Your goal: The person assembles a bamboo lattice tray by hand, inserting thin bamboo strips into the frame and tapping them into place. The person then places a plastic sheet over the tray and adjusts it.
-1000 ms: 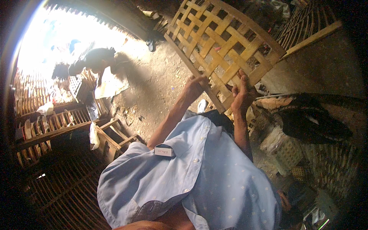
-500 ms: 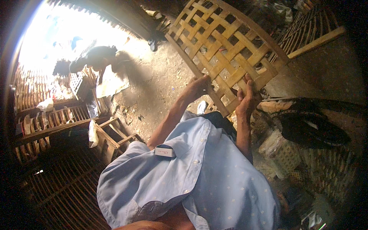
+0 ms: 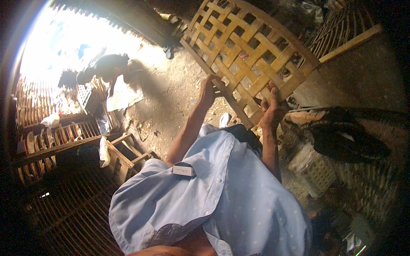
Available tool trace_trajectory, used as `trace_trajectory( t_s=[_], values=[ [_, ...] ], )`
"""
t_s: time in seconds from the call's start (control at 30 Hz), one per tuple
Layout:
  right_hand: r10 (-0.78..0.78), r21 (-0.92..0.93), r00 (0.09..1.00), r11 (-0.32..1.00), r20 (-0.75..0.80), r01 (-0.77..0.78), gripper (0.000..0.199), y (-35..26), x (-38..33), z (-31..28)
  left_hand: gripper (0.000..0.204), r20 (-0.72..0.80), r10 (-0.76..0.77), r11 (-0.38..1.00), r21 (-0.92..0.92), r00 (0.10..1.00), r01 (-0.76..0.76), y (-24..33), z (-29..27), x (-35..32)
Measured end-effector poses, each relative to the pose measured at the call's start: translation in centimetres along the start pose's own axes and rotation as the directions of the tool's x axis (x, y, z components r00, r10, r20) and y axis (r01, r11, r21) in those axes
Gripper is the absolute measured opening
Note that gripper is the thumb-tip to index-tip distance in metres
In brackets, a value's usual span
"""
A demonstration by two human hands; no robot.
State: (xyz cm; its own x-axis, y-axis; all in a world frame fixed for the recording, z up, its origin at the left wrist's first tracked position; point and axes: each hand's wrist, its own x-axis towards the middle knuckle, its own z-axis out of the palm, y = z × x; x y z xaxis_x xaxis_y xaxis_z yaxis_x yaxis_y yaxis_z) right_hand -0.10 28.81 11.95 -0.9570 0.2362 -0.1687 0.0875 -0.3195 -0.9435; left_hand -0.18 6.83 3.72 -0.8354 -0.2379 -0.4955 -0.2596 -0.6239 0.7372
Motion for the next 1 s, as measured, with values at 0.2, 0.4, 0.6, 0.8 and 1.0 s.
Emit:
trace_trajectory(
  t_s=[0.2,0.4,0.6,0.8,1.0],
  values=[
    [0.023,-0.047,0.999,0.999,0.039,-0.021,0.034,-0.7,-0.6,0.4,0.037,-0.047,-0.135,0.990,0.040,0.990,0.137,0.3,0.4,1.0],
    [0.003,-0.093,0.992,0.996,0.124,0.008,0.034,-0.8,-1.2,0.6,0.036,-0.019,-0.229,0.972,0.042,0.973,0.230,-0.6,-1.4,2.8],
    [0.005,-0.190,0.994,0.982,0.105,0.015,0.043,-0.5,-0.8,0.7,0.030,0.049,-0.266,0.950,-0.159,0.963,0.270,-2.2,-3.3,5.1],
    [0.014,-0.097,0.998,0.995,0.057,-0.009,0.039,0.9,0.5,-0.2,0.029,0.227,-0.013,0.978,-0.198,0.974,0.059,-2.1,-5.4,5.6],
    [0.008,0.023,1.000,1.000,-0.002,-0.008,0.036,-0.5,0.3,0.7,0.024,0.447,-0.091,0.958,-0.204,0.890,0.201,-1.1,-3.2,1.8]
  ],
)
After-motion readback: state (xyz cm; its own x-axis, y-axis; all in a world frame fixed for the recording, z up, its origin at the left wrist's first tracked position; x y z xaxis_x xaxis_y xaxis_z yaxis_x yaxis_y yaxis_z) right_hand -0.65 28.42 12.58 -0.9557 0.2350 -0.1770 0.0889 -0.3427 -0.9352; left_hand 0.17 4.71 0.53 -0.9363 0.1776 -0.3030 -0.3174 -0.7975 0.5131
